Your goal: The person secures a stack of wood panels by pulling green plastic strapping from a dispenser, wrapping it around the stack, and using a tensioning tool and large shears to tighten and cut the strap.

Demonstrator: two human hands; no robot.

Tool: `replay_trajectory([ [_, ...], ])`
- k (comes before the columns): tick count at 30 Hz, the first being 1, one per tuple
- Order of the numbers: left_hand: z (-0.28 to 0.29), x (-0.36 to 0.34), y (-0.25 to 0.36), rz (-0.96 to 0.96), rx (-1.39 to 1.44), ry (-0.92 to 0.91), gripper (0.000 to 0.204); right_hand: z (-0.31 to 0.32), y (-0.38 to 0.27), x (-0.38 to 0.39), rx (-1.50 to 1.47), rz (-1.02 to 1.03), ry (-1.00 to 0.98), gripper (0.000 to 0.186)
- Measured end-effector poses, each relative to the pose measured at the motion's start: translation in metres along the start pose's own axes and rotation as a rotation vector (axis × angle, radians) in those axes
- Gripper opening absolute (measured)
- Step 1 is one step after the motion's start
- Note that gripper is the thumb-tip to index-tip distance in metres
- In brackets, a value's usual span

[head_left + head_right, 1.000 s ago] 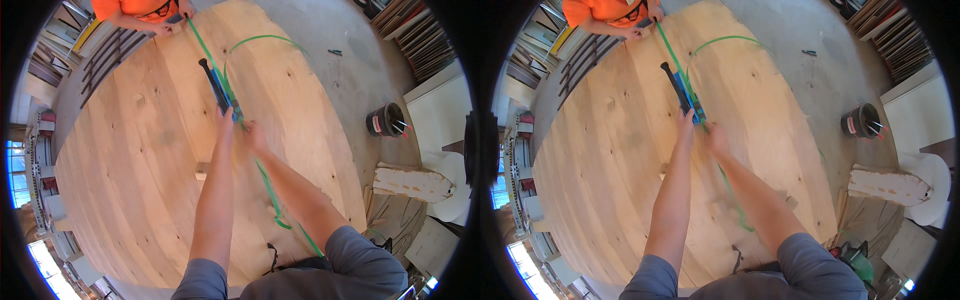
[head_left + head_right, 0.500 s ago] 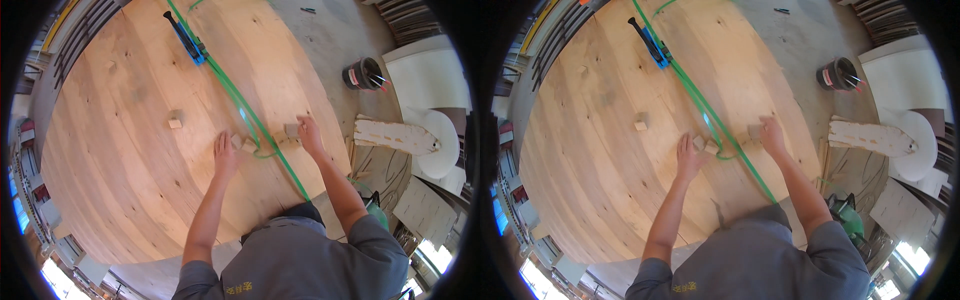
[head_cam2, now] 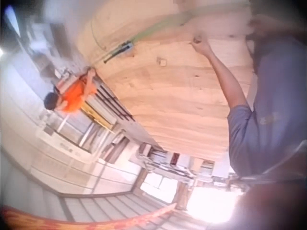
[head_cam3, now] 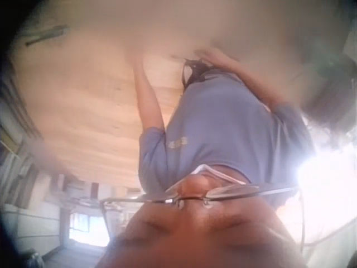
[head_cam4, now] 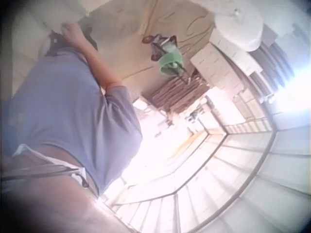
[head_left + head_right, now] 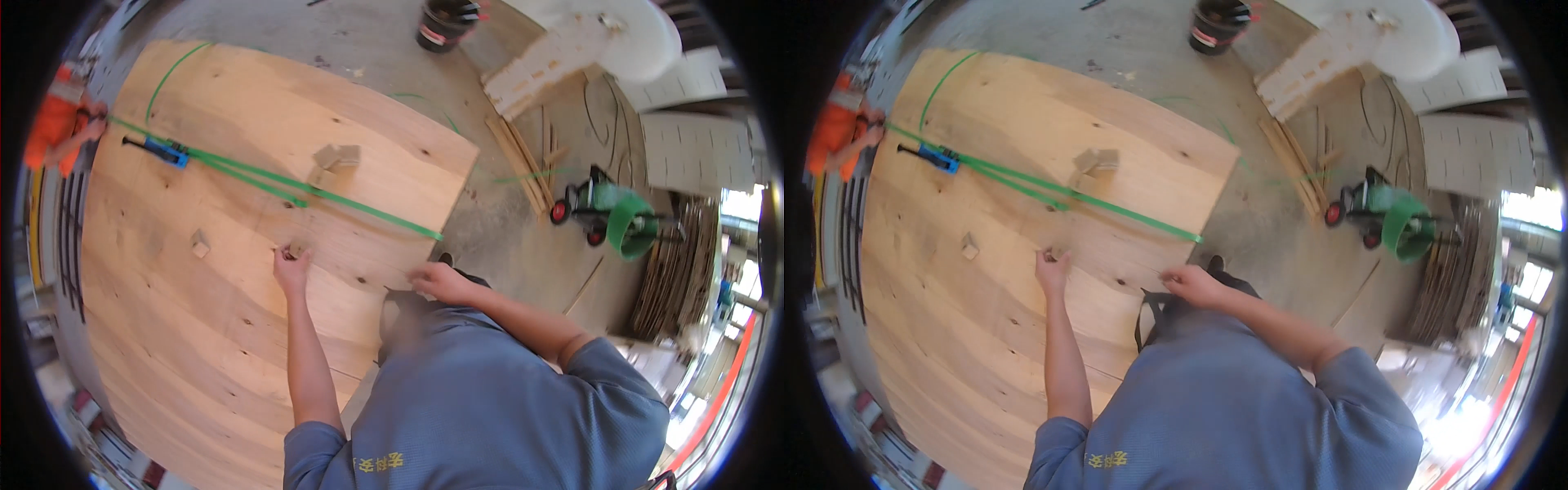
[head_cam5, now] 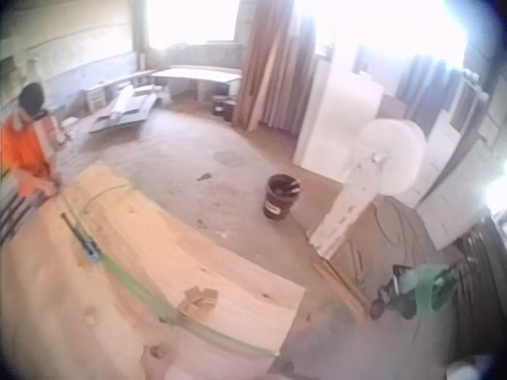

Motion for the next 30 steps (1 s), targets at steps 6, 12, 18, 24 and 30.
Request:
replay_trajectory([
  [6, -0.193, 0.191, 0.121, -0.249, -0.192, -0.561, 0.062, -0.004, 0.066, 0.040, -0.617, 0.122, 0.128, 0.034],
  [12, -0.238, 0.153, 0.078, 0.132, 0.300, -0.365, 0.040, 0.070, 0.198, 0.059, -0.554, 0.274, 0.373, 0.024],
  [18, -0.277, 0.079, 0.057, 0.354, 0.581, -0.511, 0.025, 0.160, 0.126, 0.006, -0.210, 0.446, 0.635, 0.028],
  [24, -0.307, 0.107, 0.094, 0.287, 0.521, -0.513, 0.025, 0.168, 0.115, -0.065, 0.389, 0.132, 0.199, 0.024],
  [30, -0.292, 0.109, 0.110, 0.154, 0.336, -0.513, 0.022, 0.145, 0.114, -0.070, 0.480, 0.043, 0.101, 0.023],
])
Point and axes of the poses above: each hand's wrist, its own x-axis away from the middle knuckle, its own z-axis out of the back of the hand, y = z × x, the point moved 6 cm from there along -x, towards the middle knuckle, and after that the axes turned 14 degrees about -y, right-handed, at the moved point
